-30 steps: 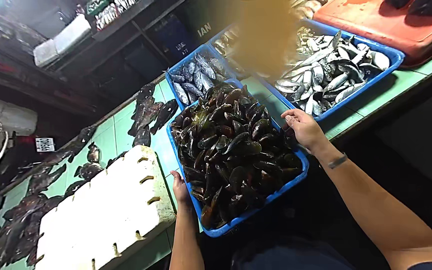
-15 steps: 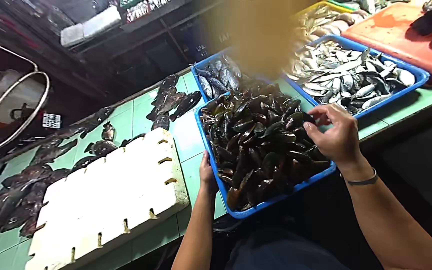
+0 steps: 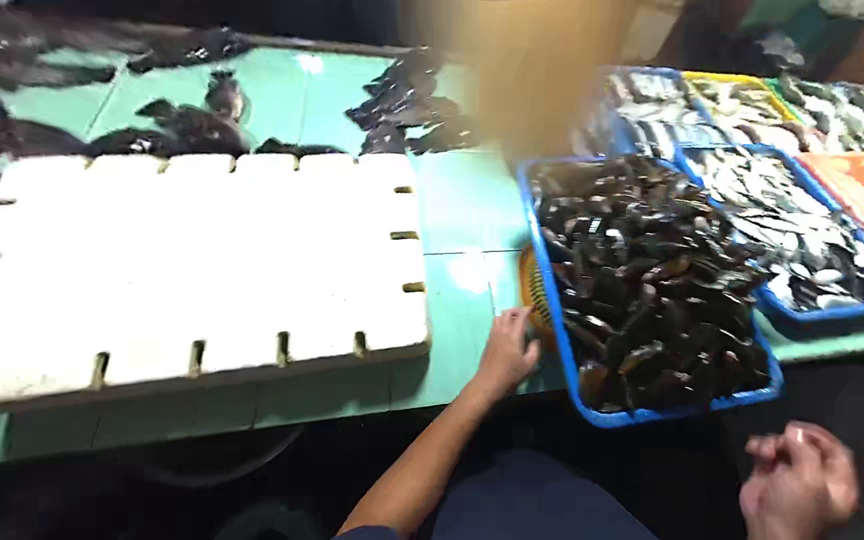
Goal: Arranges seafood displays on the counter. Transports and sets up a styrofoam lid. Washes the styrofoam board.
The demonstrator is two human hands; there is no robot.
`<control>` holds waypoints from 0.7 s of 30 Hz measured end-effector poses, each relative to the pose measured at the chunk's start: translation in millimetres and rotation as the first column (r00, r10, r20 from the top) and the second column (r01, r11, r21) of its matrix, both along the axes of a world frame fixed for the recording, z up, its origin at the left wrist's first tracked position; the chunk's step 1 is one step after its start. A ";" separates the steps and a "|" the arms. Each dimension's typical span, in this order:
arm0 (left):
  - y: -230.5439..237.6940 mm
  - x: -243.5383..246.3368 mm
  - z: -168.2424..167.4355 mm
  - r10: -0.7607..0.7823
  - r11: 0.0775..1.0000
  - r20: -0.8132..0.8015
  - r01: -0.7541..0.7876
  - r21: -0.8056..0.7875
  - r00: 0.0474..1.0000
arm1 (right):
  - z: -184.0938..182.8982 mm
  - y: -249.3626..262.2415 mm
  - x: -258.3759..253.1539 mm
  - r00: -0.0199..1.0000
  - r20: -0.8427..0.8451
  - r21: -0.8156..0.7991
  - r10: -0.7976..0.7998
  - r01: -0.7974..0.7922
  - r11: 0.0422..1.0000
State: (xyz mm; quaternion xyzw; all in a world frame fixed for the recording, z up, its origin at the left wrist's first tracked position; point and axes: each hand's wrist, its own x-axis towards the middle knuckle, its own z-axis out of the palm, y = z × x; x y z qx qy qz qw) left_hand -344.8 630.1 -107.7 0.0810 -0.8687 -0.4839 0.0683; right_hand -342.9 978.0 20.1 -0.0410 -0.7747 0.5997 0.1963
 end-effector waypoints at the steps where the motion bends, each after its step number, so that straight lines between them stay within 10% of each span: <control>1: 2.2 4.2 -2.1 -0.033 0.996 0.026 0.035 -0.083 0.999 | -13.1 -3.6 23.5 0.972 0.231 -0.137 -0.042 0.075 0.988; 4: 11.9 10.1 -10.9 -0.146 0.975 0.020 0.147 -0.168 0.989 | -38.6 -21.1 64.0 0.785 0.619 -0.371 0.030 0.257 0.892; 10: 20.2 -4.1 -18.6 -0.248 0.950 -0.068 0.228 -0.215 0.966 | -37.4 -70.9 73.5 0.854 0.352 -0.521 0.384 -0.162 0.838; 21: 16.0 -15.8 -29.8 -0.297 0.912 -0.046 0.269 -0.310 0.954 | -34.8 -115.1 62.3 0.923 0.296 -0.594 0.247 -0.025 0.804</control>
